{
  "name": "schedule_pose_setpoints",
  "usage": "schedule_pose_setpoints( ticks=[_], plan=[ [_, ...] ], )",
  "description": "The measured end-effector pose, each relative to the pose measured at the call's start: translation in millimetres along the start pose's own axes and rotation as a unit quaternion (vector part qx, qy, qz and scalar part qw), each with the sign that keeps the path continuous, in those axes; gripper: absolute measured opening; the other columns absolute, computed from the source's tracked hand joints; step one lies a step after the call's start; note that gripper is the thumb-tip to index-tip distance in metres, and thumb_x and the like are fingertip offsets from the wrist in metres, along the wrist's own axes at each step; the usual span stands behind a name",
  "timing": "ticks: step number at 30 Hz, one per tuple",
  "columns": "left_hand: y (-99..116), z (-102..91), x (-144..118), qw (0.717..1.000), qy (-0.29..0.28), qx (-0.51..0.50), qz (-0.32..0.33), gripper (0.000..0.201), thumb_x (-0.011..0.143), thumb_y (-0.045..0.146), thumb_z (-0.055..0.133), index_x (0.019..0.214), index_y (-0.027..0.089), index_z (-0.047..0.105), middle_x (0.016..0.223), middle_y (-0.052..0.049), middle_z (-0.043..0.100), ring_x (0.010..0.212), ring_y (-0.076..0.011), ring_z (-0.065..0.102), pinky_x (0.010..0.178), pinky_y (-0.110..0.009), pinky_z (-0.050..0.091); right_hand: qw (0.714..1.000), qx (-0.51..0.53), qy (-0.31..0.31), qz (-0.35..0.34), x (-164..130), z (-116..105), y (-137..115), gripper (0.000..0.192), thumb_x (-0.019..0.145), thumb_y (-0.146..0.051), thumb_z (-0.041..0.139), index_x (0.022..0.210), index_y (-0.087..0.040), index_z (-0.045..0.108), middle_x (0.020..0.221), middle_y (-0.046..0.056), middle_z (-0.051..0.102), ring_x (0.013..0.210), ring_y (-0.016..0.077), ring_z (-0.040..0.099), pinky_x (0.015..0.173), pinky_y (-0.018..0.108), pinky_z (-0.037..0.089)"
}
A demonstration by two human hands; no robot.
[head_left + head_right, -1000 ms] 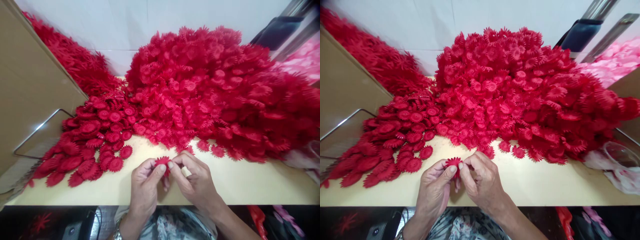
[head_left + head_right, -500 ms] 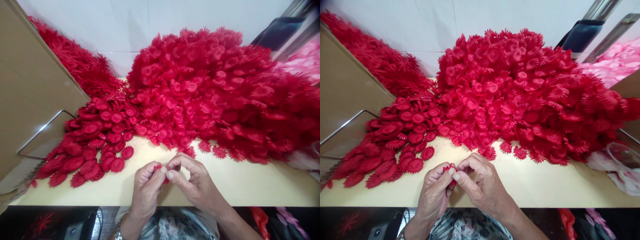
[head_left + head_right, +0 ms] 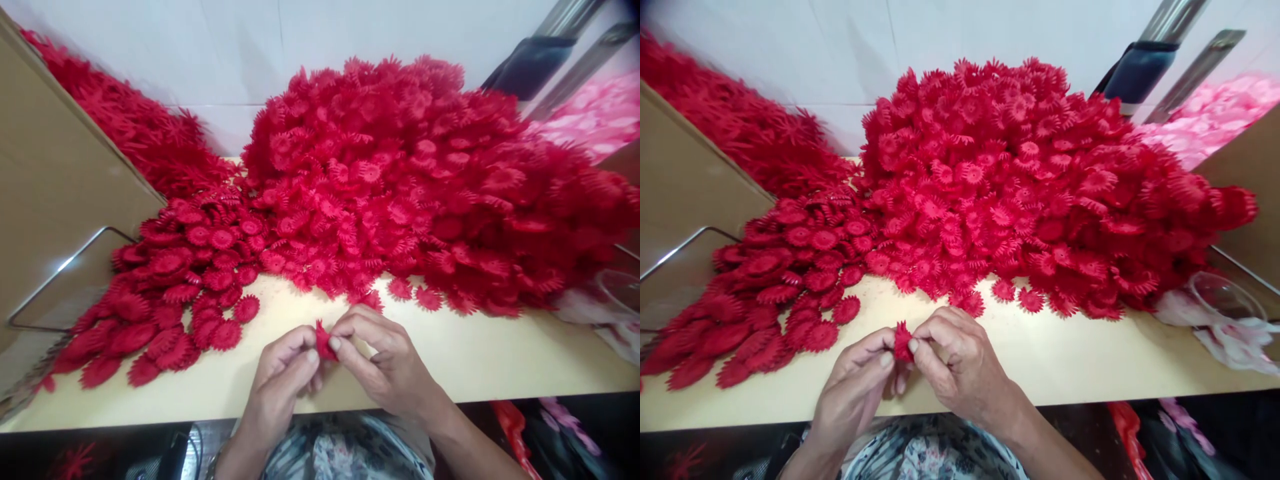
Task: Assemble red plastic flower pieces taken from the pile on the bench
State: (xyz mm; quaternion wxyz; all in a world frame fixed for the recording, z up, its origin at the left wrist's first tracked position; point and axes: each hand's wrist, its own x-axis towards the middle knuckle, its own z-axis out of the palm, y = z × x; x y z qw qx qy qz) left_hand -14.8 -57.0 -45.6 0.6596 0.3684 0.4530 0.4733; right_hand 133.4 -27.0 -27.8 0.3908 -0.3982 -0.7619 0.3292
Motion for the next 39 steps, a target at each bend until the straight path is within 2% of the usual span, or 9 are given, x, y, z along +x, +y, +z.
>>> schedule_pose_setpoints(
  ticks=[11,15,17,22,26,29,32,35,39],
  plan=[
    [-3.7,4.0,-1.8,0.996,0.046,0.019,0.072,0.03,0.075,0.035,0.061,0.054,0.016,0.051,0.051,0.003,0.04,0.046,-0.0087,0.033,0.043,-0.023,0.022,0.998,-0.008,0.068,-0.009,-8.7,3.9,4.2,0.013,0.083,-0.014,0.044,0.072,-0.018,0.05,0.068,0.003,0.053,0.066,0.0154,0.049,0.063,0.03,0.039],
    [7.5,-4.2,-2.9,0.992,0.089,0.022,0.088,0.028,0.075,0.031,0.061,0.054,0.017,0.048,0.052,0.003,0.04,0.047,-0.0088,0.034,0.044,-0.022,0.024,0.989,0.024,0.133,0.058,-9.0,-15.1,16.5,0.013,0.086,-0.017,0.043,0.074,-0.019,0.048,0.069,0.0,0.049,0.063,0.0128,0.046,0.058,0.025,0.038],
    [11.9,-5.3,1.2,0.986,0.108,0.09,0.084,0.027,0.077,0.031,0.059,0.056,0.018,0.047,0.05,0.005,0.038,0.045,-0.0087,0.033,0.043,-0.021,0.024,0.987,0.061,0.115,0.094,-7.2,-22.7,20.9,0.015,0.087,-0.021,0.044,0.074,-0.019,0.049,0.066,-0.002,0.047,0.059,0.011,0.044,0.055,0.023,0.035],
    [11.1,1.8,22.7,0.915,0.073,0.378,0.118,0.024,0.08,0.03,0.053,0.059,0.019,0.05,0.053,0.004,0.044,0.049,-0.0104,0.041,0.047,-0.021,0.03,0.95,0.257,0.073,0.161,-2.7,-21.8,25.4,0.021,0.087,-0.033,0.048,0.073,-0.018,0.053,0.066,-0.002,0.049,0.062,0.0105,0.046,0.059,0.022,0.038],
    [9.6,7.6,28.3,0.872,0.089,0.456,0.151,0.012,0.08,0.028,0.052,0.081,0.019,0.061,0.075,-0.001,0.058,0.061,-0.0128,0.051,0.056,-0.023,0.038,0.907,0.372,0.063,0.19,-2.9,-17.6,25.7,0.024,0.083,-0.039,0.056,0.072,-0.017,0.056,0.066,-0.001,0.052,0.064,0.0109,0.046,0.062,0.022,0.038],
    [15.6,15.4,24.2,0.917,0.104,0.355,0.146,0.022,0.08,0.028,0.053,0.098,0.019,0.061,0.079,-0.002,0.058,0.058,-0.0114,0.051,0.055,-0.022,0.041,0.885,0.419,0.039,0.2,-4.1,-16.1,23.9,0.024,0.082,-0.039,0.058,0.073,-0.017,0.058,0.067,0.0,0.054,0.063,0.0111,0.047,0.061,0.022,0.038],
    [20.3,24.1,22.9,0.973,0.03,0.209,0.09,0.013,0.077,0.025,0.056,0.085,0.017,0.063,0.069,0.001,0.057,0.056,-0.0097,0.051,0.051,-0.019,0.04,0.886,0.415,-0.008,0.209,-7.2,-14.6,24.5,0.025,0.083,-0.039,0.056,0.071,-0.017,0.059,0.067,0.0,0.056,0.064,0.0118,0.049,0.061,0.023,0.038],
    [17.0,28.1,25.3,0.992,0.021,0.116,0.042,0.018,0.077,0.025,0.057,0.061,0.016,0.056,0.051,0.004,0.05,0.046,-0.0066,0.042,0.044,-0.017,0.032,0.903,0.372,0.0,0.215,-12.5,-13.0,27.4,0.029,0.087,-0.041,0.049,0.079,-0.017,0.061,0.067,0.001,0.057,0.065,0.0129,0.051,0.064,0.025,0.039],
    [8.4,28.9,24.7,0.997,0.054,0.056,0.026,0.019,0.075,0.027,0.061,0.061,0.015,0.054,0.049,0.004,0.049,0.045,-0.0059,0.039,0.043,-0.017,0.029,0.891,0.405,0.035,0.201,-16.4,-9.1,25.0,0.027,0.081,-0.045,0.056,0.09,-0.02,0.06,0.071,0.0,0.059,0.069,0.0135,0.053,0.068,0.026,0.041]
  ],
)
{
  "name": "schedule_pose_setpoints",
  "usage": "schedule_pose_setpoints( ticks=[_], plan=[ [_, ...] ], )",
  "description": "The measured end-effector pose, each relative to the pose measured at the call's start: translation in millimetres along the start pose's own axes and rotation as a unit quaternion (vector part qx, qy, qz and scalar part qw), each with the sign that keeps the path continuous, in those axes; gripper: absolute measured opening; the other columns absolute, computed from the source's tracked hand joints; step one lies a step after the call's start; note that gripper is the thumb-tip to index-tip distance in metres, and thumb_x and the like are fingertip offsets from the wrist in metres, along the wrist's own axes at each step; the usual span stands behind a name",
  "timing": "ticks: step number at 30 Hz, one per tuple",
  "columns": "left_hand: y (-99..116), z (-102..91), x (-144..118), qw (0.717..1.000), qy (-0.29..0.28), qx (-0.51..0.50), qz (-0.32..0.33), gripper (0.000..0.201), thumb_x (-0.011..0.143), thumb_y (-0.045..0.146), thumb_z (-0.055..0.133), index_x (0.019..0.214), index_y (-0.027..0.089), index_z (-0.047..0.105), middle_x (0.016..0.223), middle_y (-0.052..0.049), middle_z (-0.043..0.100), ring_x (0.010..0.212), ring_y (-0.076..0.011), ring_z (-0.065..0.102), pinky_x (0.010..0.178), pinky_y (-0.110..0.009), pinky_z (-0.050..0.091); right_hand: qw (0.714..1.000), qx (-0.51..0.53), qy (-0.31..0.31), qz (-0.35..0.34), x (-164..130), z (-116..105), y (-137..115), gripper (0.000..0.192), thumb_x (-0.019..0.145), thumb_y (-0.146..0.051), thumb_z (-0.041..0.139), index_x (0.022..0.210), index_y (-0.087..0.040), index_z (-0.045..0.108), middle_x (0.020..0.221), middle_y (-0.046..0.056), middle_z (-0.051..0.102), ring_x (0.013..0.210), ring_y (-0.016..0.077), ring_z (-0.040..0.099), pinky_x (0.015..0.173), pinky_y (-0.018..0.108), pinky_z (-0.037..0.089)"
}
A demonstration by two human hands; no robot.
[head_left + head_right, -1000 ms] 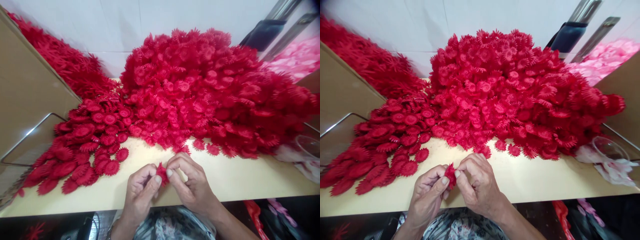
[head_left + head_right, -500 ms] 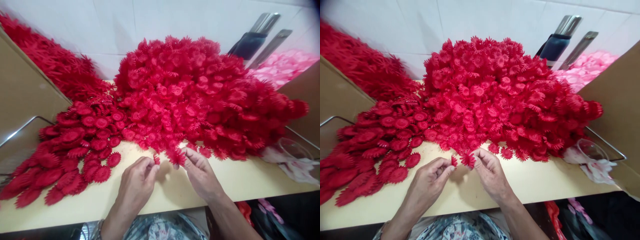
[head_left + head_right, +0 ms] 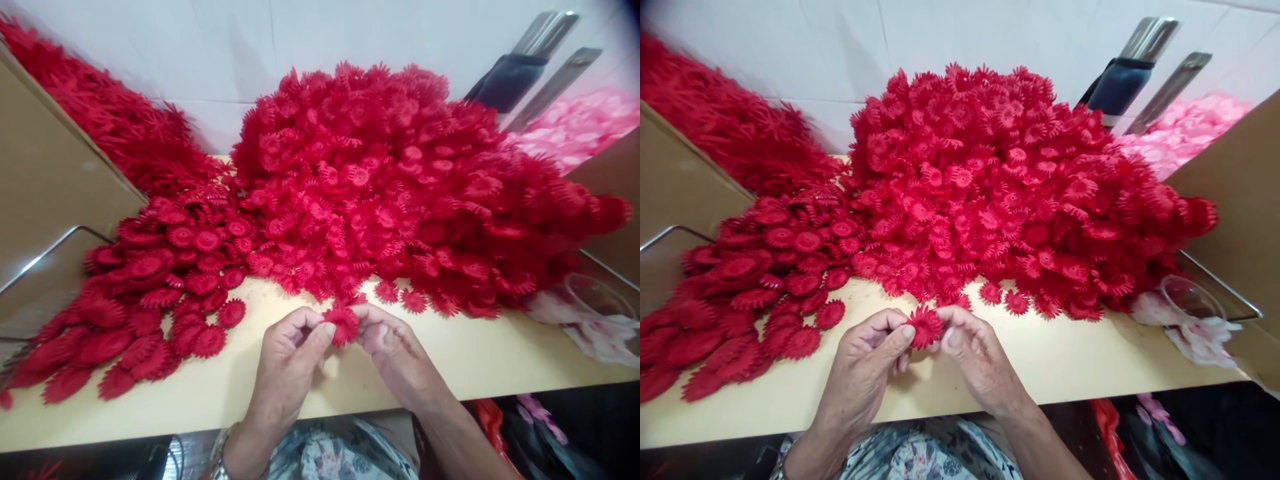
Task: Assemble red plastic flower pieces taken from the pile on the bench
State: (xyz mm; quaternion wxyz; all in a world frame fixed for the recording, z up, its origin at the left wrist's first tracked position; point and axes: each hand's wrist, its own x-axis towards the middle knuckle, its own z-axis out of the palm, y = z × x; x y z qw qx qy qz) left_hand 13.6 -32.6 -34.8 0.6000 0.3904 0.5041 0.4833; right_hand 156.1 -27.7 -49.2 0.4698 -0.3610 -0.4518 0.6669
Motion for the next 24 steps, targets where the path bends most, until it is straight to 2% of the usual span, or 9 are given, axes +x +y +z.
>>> schedule_pose_setpoints(
  ticks=[4,9,14,15,17,20,24],
  plan=[
    [-2.2,-2.0,-5.8,1.0,-0.016,-0.004,-0.019,0.021,0.074,0.029,0.062,0.061,0.015,0.055,0.047,0.005,0.046,0.044,-0.0054,0.038,0.043,-0.017,0.028,0.999,-0.004,0.044,0.011,0.4,10.2,-2.4,0.015,0.077,-0.032,0.065,0.076,-0.018,0.059,0.068,-0.003,0.058,0.063,0.0095,0.051,0.061,0.021,0.041],
    [-6.6,-10.1,-8.2,0.999,-0.017,0.045,0.007,0.017,0.079,0.032,0.058,0.071,0.017,0.06,0.052,0.005,0.049,0.046,-0.0056,0.04,0.042,-0.016,0.029,0.991,-0.109,0.074,-0.016,-1.0,12.5,-2.5,0.02,0.08,-0.032,0.059,0.07,-0.016,0.055,0.063,-0.003,0.054,0.06,0.0086,0.047,0.058,0.021,0.038],
    [-4.7,-11.4,-12.2,0.994,0.055,0.064,0.066,0.011,0.078,0.028,0.058,0.076,0.018,0.062,0.059,0.003,0.053,0.049,-0.0067,0.044,0.045,-0.017,0.034,0.98,-0.182,0.073,-0.02,-3.9,10.5,0.7,0.026,0.08,-0.035,0.06,0.064,-0.016,0.05,0.059,-0.004,0.048,0.057,0.0084,0.042,0.055,0.021,0.034],
    [-3.4,-10.9,-13.7,0.993,0.054,0.071,0.075,0.009,0.078,0.028,0.059,0.079,0.019,0.062,0.063,0.002,0.055,0.05,-0.0068,0.046,0.045,-0.017,0.035,0.981,-0.181,0.068,-0.019,-4.0,10.7,1.1,0.028,0.079,-0.035,0.06,0.062,-0.017,0.049,0.058,-0.004,0.047,0.056,0.0082,0.041,0.053,0.021,0.034],
    [-1.7,-9.7,-16.7,0.995,-0.002,0.081,0.063,0.009,0.077,0.027,0.059,0.081,0.019,0.062,0.066,0.002,0.056,0.049,-0.0074,0.047,0.044,-0.017,0.035,0.985,-0.162,0.053,-0.016,-3.9,11.7,1.8,0.029,0.078,-0.035,0.061,0.061,-0.017,0.047,0.056,-0.005,0.048,0.054,0.0078,0.041,0.052,0.02,0.033],
    [-4.2,-9.2,-20.2,0.993,-0.093,0.071,0.01,0.011,0.078,0.029,0.058,0.077,0.019,0.06,0.058,0.003,0.051,0.048,-0.0086,0.047,0.043,-0.018,0.034,0.993,-0.115,0.028,0.0,-4.9,13.7,2.2,0.03,0.077,-0.037,0.062,0.06,-0.017,0.046,0.055,-0.005,0.049,0.052,0.0078,0.043,0.05,0.02,0.035],
    [-11.5,-13.2,-20.5,0.993,-0.083,0.07,0.046,0.014,0.079,0.025,0.057,0.068,0.018,0.058,0.06,0.003,0.049,0.049,-0.008,0.044,0.045,-0.019,0.033,0.997,-0.073,-0.02,0.021,-10.2,14.2,1.1,0.03,0.077,-0.04,0.061,0.064,-0.017,0.048,0.056,-0.004,0.049,0.051,0.0073,0.042,0.048,0.019,0.033]
  ],
)
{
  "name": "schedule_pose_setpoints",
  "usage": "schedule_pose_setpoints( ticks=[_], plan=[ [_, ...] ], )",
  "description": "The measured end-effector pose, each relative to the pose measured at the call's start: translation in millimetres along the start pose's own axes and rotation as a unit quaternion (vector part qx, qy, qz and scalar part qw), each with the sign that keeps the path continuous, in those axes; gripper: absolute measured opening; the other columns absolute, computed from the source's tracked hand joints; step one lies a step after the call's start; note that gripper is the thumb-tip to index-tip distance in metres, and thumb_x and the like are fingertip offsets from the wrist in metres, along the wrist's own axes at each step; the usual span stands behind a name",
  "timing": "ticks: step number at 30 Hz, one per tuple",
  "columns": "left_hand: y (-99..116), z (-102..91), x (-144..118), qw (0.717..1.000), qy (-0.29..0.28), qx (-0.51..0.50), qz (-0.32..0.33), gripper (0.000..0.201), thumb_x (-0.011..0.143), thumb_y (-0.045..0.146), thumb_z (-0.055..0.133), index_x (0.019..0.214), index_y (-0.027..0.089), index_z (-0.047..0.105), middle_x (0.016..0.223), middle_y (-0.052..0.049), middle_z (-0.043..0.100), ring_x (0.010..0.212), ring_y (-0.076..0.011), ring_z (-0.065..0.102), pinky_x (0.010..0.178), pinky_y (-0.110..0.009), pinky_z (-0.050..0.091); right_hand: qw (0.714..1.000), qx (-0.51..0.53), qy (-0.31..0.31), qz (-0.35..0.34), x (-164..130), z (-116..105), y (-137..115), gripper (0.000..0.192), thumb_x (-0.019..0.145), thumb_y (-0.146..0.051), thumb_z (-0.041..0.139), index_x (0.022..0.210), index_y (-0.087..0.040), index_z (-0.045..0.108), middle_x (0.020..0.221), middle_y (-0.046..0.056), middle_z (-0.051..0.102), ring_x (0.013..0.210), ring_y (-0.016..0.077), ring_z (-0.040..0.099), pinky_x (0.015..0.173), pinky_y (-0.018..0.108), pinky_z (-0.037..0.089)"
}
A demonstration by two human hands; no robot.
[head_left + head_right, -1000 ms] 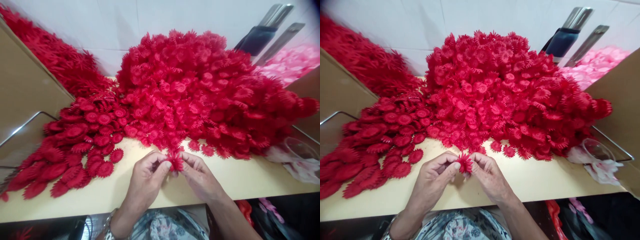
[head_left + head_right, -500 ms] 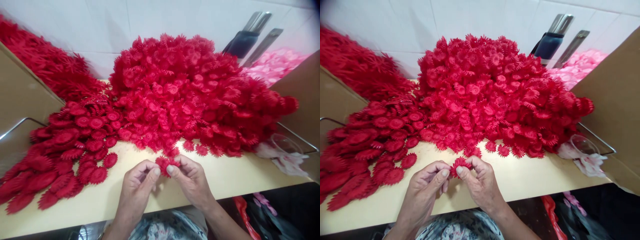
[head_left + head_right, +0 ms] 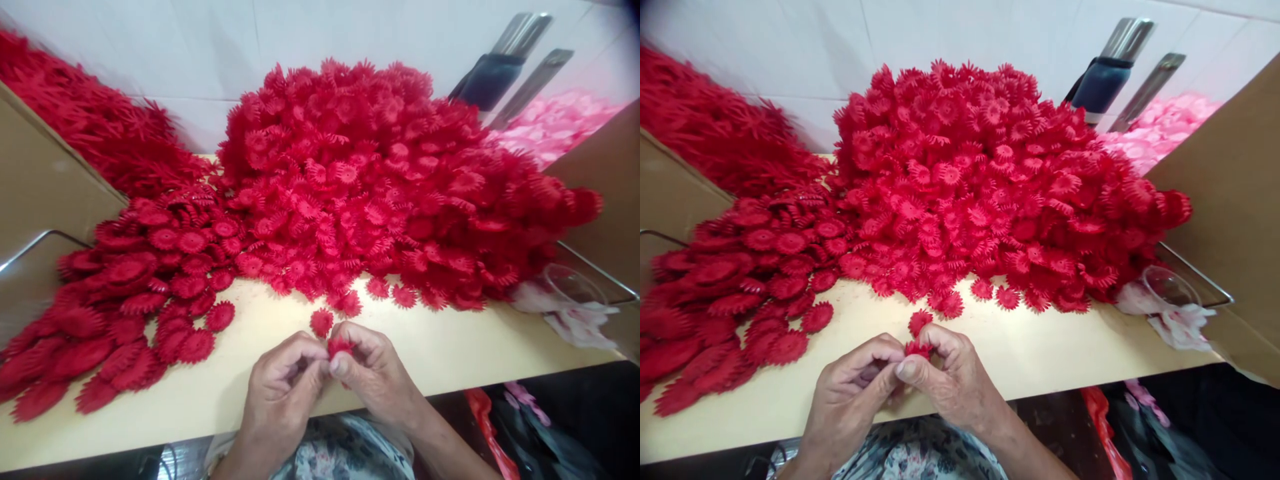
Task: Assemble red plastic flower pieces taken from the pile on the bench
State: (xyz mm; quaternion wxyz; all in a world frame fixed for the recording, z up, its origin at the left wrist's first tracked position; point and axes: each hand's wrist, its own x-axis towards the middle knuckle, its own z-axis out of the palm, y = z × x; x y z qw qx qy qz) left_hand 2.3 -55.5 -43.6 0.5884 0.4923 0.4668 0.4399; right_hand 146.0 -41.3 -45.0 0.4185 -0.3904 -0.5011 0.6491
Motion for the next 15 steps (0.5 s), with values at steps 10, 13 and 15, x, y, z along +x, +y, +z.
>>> schedule_pose_setpoints(
  ticks=[10,13,15],
  plan=[
    [-1.3,2.7,4.7,0.986,0.039,-0.154,-0.045,0.014,0.08,0.022,0.054,0.068,0.018,0.052,0.058,0.004,0.049,0.051,-0.0078,0.044,0.048,-0.019,0.033,0.999,-0.036,0.009,-0.028,-8.6,-1.0,3.0,0.025,0.08,-0.035,0.06,0.066,-0.017,0.049,0.065,-0.002,0.052,0.061,0.01,0.049,0.059,0.023,0.04],
    [5.6,-7.6,11.5,0.982,0.127,-0.133,-0.044,0.012,0.078,0.021,0.051,0.067,0.019,0.047,0.051,0.007,0.044,0.043,-0.0068,0.039,0.042,-0.018,0.027,0.995,-0.067,0.041,-0.064,-7.1,-10.4,-6.1,0.027,0.085,-0.036,0.053,0.066,-0.019,0.046,0.061,-0.002,0.051,0.055,0.0099,0.047,0.052,0.022,0.038],
    [10.2,-15.7,17.7,0.989,0.135,-0.038,-0.038,0.011,0.077,0.019,0.051,0.067,0.02,0.046,0.049,0.007,0.043,0.043,-0.0074,0.038,0.043,-0.018,0.027,0.971,-0.197,0.089,-0.102,-2.5,-22.2,-14.7,0.027,0.086,-0.035,0.05,0.065,-0.019,0.046,0.059,-0.002,0.049,0.054,0.0106,0.046,0.051,0.023,0.036]
  ],
)
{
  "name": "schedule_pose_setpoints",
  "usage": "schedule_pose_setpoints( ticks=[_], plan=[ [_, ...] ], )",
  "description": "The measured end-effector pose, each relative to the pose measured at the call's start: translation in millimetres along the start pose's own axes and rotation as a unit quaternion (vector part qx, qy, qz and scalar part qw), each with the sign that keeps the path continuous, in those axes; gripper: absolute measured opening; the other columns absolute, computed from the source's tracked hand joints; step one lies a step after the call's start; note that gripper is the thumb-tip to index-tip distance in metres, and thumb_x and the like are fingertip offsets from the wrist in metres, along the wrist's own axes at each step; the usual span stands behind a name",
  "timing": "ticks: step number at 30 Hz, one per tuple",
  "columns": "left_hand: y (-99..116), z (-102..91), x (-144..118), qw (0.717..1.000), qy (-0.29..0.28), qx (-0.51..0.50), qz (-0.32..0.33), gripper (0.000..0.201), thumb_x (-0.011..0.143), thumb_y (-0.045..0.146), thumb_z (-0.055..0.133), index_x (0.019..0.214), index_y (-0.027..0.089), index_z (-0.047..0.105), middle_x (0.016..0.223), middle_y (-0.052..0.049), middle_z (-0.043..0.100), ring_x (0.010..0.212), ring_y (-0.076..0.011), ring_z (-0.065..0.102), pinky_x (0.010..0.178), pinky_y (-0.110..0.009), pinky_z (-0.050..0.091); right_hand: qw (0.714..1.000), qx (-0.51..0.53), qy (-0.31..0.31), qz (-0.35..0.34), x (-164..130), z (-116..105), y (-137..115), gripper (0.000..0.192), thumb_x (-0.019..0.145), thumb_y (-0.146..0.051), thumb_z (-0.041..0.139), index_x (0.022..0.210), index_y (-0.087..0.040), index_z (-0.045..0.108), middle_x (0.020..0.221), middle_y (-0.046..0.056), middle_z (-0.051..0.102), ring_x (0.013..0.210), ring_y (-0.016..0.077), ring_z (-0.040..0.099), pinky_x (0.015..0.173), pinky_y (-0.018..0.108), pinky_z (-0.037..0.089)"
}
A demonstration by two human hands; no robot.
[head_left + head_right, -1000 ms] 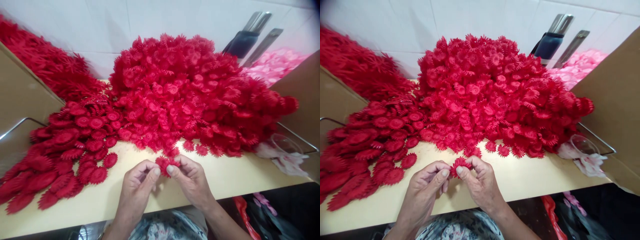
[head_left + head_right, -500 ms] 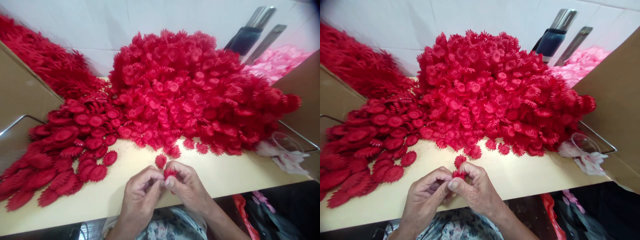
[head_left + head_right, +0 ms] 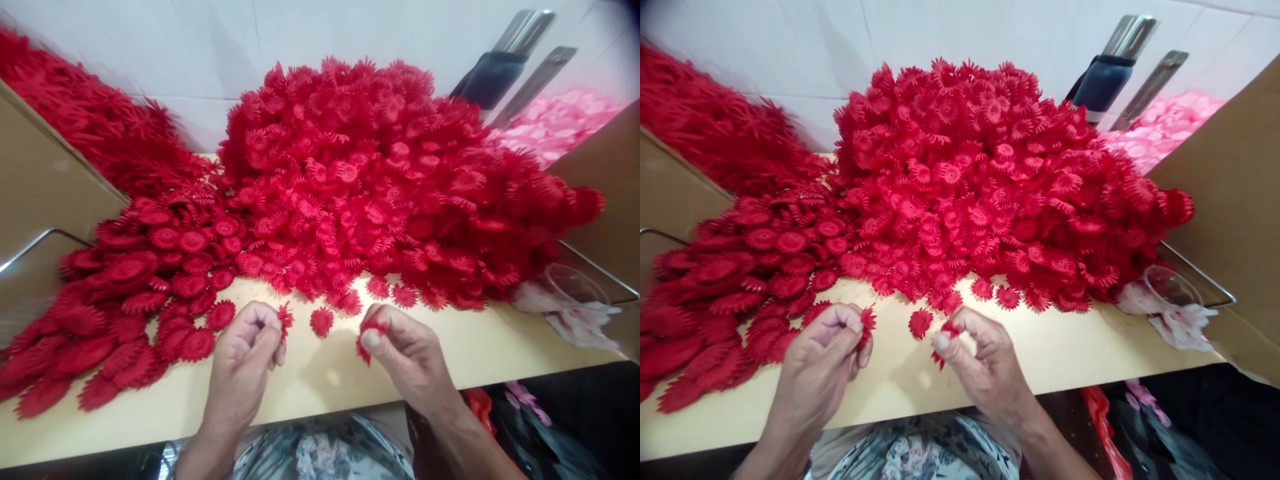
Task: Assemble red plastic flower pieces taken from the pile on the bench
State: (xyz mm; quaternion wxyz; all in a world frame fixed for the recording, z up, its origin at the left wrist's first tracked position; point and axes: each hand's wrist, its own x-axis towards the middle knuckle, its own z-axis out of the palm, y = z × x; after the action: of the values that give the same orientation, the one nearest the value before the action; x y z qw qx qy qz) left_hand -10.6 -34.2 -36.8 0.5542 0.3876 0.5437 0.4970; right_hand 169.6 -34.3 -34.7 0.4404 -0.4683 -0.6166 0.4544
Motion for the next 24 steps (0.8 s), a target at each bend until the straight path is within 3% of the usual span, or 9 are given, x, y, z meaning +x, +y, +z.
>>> schedule_pose_setpoints(
  ticks=[1,3,6,10,13,15,18,20,24],
  plan=[
    [2.0,-1.5,3.6,0.998,-0.011,0.066,0.012,0.011,0.077,0.02,0.051,0.066,0.02,0.047,0.05,0.007,0.043,0.044,-0.008,0.039,0.044,-0.019,0.029,0.995,-0.097,0.016,-0.025,5.2,-6.5,-0.3,0.026,0.087,-0.033,0.049,0.065,-0.019,0.048,0.06,-0.001,0.049,0.056,0.0114,0.046,0.053,0.024,0.036],
    [3.8,-0.5,9.2,0.977,-0.037,0.202,0.049,0.013,0.079,0.021,0.049,0.066,0.02,0.047,0.054,0.005,0.044,0.048,-0.0096,0.041,0.046,-0.021,0.032,0.956,-0.285,0.018,-0.064,16.2,-16.9,1.5,0.021,0.086,-0.028,0.048,0.069,-0.019,0.052,0.065,0.001,0.051,0.06,0.0134,0.048,0.057,0.025,0.038],
    [2.2,8.3,13.1,0.92,-0.064,0.365,0.126,0.014,0.082,0.02,0.044,0.068,0.02,0.045,0.063,0.002,0.048,0.058,-0.0132,0.047,0.054,-0.025,0.037,0.895,-0.439,-0.014,-0.077,27.8,-22.2,8.2,0.01,0.085,-0.026,0.05,0.084,-0.018,0.055,0.083,0.006,0.055,0.074,0.018,0.054,0.063,0.027,0.042],
    [0.5,20.0,12.0,0.844,-0.119,0.497,0.159,0.009,0.082,0.018,0.042,0.086,0.019,0.051,0.083,-0.005,0.056,0.074,-0.0195,0.056,0.067,-0.032,0.043,0.854,-0.516,-0.037,-0.048,31.7,-15.8,15.8,0.03,0.081,-0.031,0.057,0.107,-0.018,0.049,0.093,0.008,0.053,0.082,0.0223,0.058,0.058,0.028,0.044],
    [-0.5,26.6,10.2,0.798,-0.14,0.557,0.18,0.024,0.082,0.02,0.045,0.106,0.017,0.05,0.099,-0.009,0.057,0.085,-0.0234,0.058,0.073,-0.035,0.046,0.837,-0.542,-0.068,-0.035,34.0,-9.7,15.8,0.042,0.082,-0.027,0.056,0.121,-0.021,0.042,0.094,0.007,0.053,0.075,0.0204,0.059,0.052,0.026,0.041],
    [-3.1,30.9,10.3,0.764,-0.149,0.598,0.191,0.027,0.083,0.017,0.043,0.109,0.017,0.05,0.101,-0.009,0.058,0.083,-0.0233,0.06,0.072,-0.035,0.047,0.83,-0.551,-0.085,-0.027,37.6,-6.3,13.9,0.036,0.082,-0.022,0.054,0.117,-0.022,0.046,0.09,0.005,0.053,0.07,0.0184,0.059,0.05,0.025,0.037],
    [-8.0,34.6,12.7,0.723,-0.15,0.641,0.211,0.026,0.083,0.009,0.036,0.096,0.018,0.057,0.093,-0.008,0.059,0.071,-0.0204,0.061,0.065,-0.032,0.048,0.832,-0.545,-0.103,-0.018,43.6,-2.6,12.0,0.017,0.083,-0.015,0.051,0.098,-0.021,0.057,0.087,0.005,0.053,0.068,0.0158,0.058,0.049,0.023,0.035],
    [-8.6,32.3,14.9,0.72,-0.137,0.641,0.226,0.026,0.083,0.007,0.035,0.088,0.018,0.057,0.088,-0.007,0.059,0.067,-0.0189,0.06,0.062,-0.03,0.047,0.841,-0.531,-0.105,-0.025,45.9,-1.8,12.3,0.019,0.083,-0.01,0.047,0.095,-0.02,0.059,0.087,0.005,0.054,0.068,0.0146,0.058,0.05,0.022,0.036],
    [1.1,18.5,19.8,0.759,-0.092,0.596,0.245,0.024,0.085,0.009,0.034,0.086,0.019,0.056,0.084,-0.006,0.057,0.069,-0.017,0.058,0.065,-0.027,0.046,0.868,-0.484,-0.089,-0.067,46.0,-5.5,12.9,0.021,0.084,-0.007,0.044,0.091,-0.019,0.059,0.086,0.005,0.054,0.073,0.015,0.059,0.055,0.022,0.041]
  ],
)
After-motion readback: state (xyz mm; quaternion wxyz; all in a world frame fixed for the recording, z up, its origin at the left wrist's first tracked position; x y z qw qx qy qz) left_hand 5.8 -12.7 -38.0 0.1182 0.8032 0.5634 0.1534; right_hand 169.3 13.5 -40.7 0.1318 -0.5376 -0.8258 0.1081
